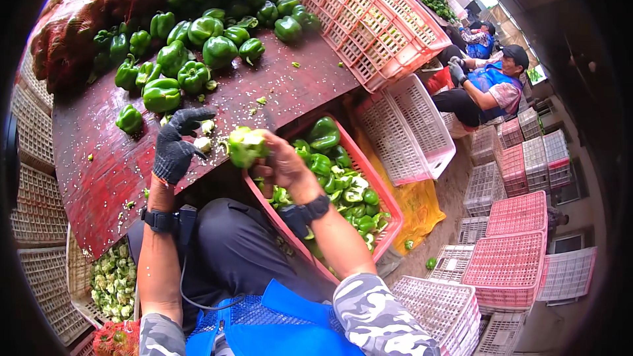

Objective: Coring and cleaning green bell peppers using a knife in a processing area.

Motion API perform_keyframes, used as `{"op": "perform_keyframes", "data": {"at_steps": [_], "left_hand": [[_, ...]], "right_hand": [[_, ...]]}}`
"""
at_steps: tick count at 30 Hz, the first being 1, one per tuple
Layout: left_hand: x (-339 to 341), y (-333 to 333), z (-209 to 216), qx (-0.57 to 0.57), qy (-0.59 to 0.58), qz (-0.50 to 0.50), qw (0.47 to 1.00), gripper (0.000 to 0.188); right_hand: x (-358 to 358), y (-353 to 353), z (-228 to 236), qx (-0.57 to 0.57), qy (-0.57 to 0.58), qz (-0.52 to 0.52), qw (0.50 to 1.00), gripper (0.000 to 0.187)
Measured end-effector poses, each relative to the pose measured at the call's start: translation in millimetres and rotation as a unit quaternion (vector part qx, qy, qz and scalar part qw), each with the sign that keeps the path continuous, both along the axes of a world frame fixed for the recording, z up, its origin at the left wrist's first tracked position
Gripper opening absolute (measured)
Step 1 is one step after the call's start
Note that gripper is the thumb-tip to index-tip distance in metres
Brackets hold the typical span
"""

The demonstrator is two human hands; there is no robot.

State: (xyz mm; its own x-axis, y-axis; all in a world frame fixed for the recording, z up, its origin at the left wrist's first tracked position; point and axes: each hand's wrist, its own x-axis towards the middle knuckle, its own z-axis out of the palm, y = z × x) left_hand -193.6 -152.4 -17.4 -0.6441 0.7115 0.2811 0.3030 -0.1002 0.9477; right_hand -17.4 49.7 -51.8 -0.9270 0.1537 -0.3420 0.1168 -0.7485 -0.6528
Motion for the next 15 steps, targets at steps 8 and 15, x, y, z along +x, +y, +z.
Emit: {"op": "perform_keyframes", "data": {"at_steps": [8,15], "left_hand": [[-25,-35,2,0.061,-0.131,0.063,0.987,0.058],[-35,-50,3,0.075,-0.102,0.081,0.989,0.055]], "right_hand": [[134,116,-2,0.557,-0.146,-0.315,0.754,0.054],[144,133,-91,0.830,-0.322,-0.149,0.430,0.046]]}}
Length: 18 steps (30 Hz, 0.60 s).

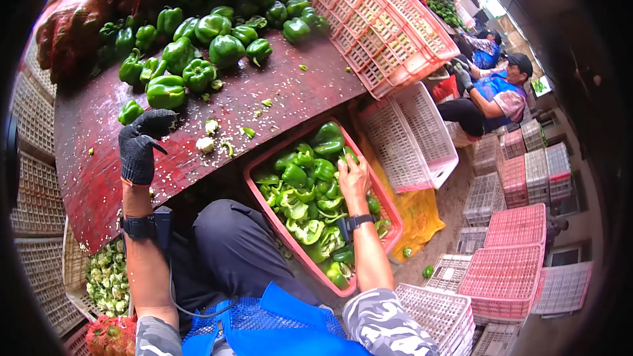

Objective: Coring and cleaning green bell peppers using a knife in a processing area.

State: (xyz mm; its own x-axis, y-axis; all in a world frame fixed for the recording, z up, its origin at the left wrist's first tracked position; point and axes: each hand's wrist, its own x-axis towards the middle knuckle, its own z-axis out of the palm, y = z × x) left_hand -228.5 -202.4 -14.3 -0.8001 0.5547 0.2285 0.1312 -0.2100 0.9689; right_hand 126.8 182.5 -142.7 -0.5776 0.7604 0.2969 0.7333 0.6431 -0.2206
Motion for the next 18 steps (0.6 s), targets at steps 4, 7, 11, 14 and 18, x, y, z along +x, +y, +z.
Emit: {"op": "perform_keyframes", "data": {"at_steps": [4,7,11,14,18], "left_hand": [[0,-9,5,0.008,-0.034,0.004,0.999,0.056],[-5,-11,2,-0.010,-0.034,0.040,0.999,0.053],[-6,-13,12,0.043,-0.121,0.076,0.989,0.050],[-11,-21,10,0.064,-0.136,0.113,0.982,0.048],[-23,-36,6,0.069,-0.156,0.170,0.971,0.046]], "right_hand": [[-7,3,7,-0.003,0.044,0.031,0.999,0.037],[-2,11,0,-0.058,0.082,0.040,0.994,0.040],[7,14,-9,-0.055,0.047,0.008,0.997,0.042],[11,36,16,-0.119,0.030,0.012,0.992,0.043],[-46,3,94,-0.011,0.100,0.061,0.993,0.047]]}}
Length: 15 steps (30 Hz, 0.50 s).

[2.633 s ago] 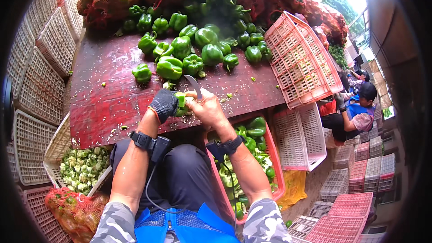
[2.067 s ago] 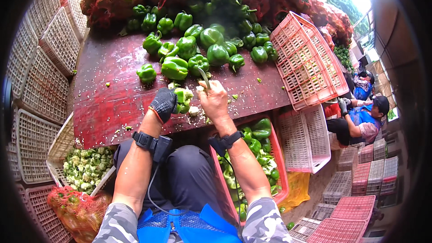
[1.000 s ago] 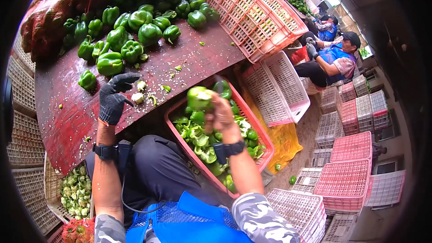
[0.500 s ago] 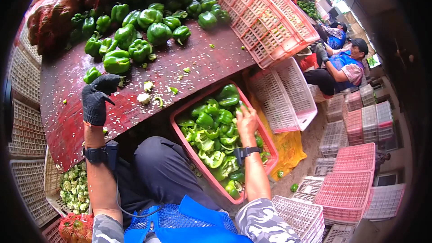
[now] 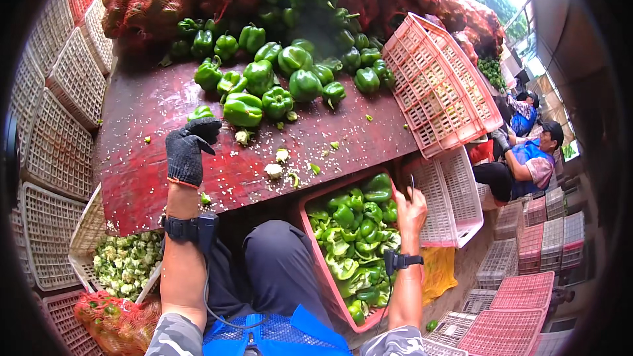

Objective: Coring and cleaning green bell peppers using a knife in a processing area.

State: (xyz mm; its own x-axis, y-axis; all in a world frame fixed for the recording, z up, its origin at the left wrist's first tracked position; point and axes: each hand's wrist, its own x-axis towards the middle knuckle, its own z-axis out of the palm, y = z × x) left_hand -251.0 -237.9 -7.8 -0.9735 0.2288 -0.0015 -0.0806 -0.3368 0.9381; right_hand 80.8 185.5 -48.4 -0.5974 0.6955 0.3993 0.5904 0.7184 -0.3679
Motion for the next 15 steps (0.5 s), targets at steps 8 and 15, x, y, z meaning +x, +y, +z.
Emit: {"op": "perform_keyframes", "data": {"at_steps": [8,15], "left_hand": [[-10,-4,-9,0.023,-0.028,0.013,0.999,0.040],[-7,-3,-4,-0.019,-0.013,-0.016,1.000,0.040]], "right_hand": [[-264,-136,42,-0.010,0.020,0.337,0.941,0.071],[-346,-158,9,0.025,-0.082,0.276,0.957,0.090]]}}
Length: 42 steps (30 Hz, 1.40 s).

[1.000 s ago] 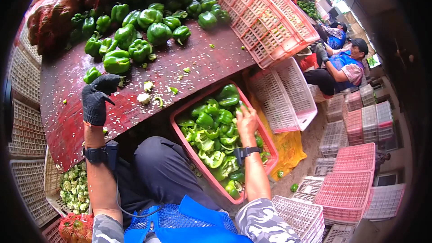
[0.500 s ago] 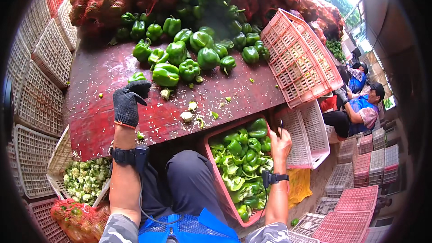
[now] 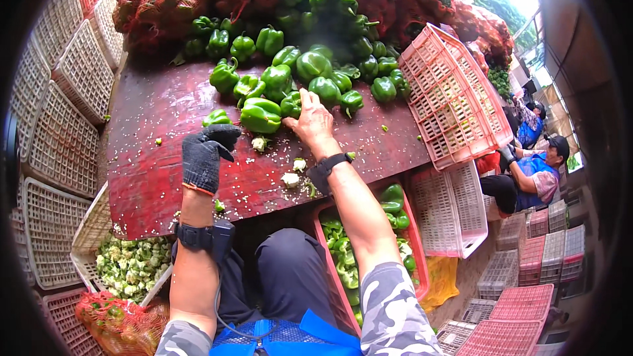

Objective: Coring and cleaning green bell peppers using a knife in a processing area.

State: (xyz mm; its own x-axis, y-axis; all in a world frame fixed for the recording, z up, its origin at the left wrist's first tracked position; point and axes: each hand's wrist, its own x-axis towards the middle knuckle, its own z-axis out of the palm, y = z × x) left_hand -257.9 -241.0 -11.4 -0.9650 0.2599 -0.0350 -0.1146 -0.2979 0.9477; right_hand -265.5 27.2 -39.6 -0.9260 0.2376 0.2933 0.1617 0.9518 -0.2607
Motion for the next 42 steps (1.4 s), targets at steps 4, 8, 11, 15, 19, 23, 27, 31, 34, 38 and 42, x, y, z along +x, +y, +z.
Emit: {"op": "perform_keyframes", "data": {"at_steps": [4,8,11,15,19,23,27,31,34,38,42], "left_hand": [[2,3,1,-0.010,-0.009,-0.010,1.000,0.041],[3,11,-5,-0.064,0.072,0.009,0.995,0.042],[13,31,8,-0.125,0.150,0.003,0.981,0.059],[28,57,4,-0.153,0.224,-0.027,0.962,0.067],[41,57,12,-0.150,0.238,-0.010,0.959,0.056],[44,56,13,-0.122,0.256,0.010,0.959,0.050],[30,49,-4,-0.083,0.150,-0.014,0.985,0.039],[19,41,-11,-0.034,0.051,-0.035,0.998,0.041],[20,42,-15,-0.068,0.095,-0.027,0.993,0.039],[25,49,-13,-0.129,0.120,-0.016,0.984,0.036],[32,49,-3,-0.147,0.122,-0.009,0.982,0.034]], "right_hand": [[-7,7,9,-0.089,0.022,0.018,0.996,0.088],[23,12,48,-0.326,-0.022,0.025,0.945,0.090],[58,-3,74,-0.367,-0.050,0.135,0.919,0.086],[95,-40,98,-0.332,-0.051,0.208,0.919,0.078],[110,-53,105,-0.239,-0.021,0.209,0.948,0.078],[118,-65,111,-0.180,0.014,0.212,0.960,0.076],[128,-67,111,-0.269,0.008,0.178,0.946,0.074],[146,-68,93,-0.388,-0.004,0.094,0.917,0.050],[154,-75,79,-0.389,-0.039,0.077,0.917,0.054],[149,-80,67,-0.339,-0.013,0.095,0.936,0.054],[148,-83,73,-0.342,-0.024,0.101,0.934,0.052]]}}
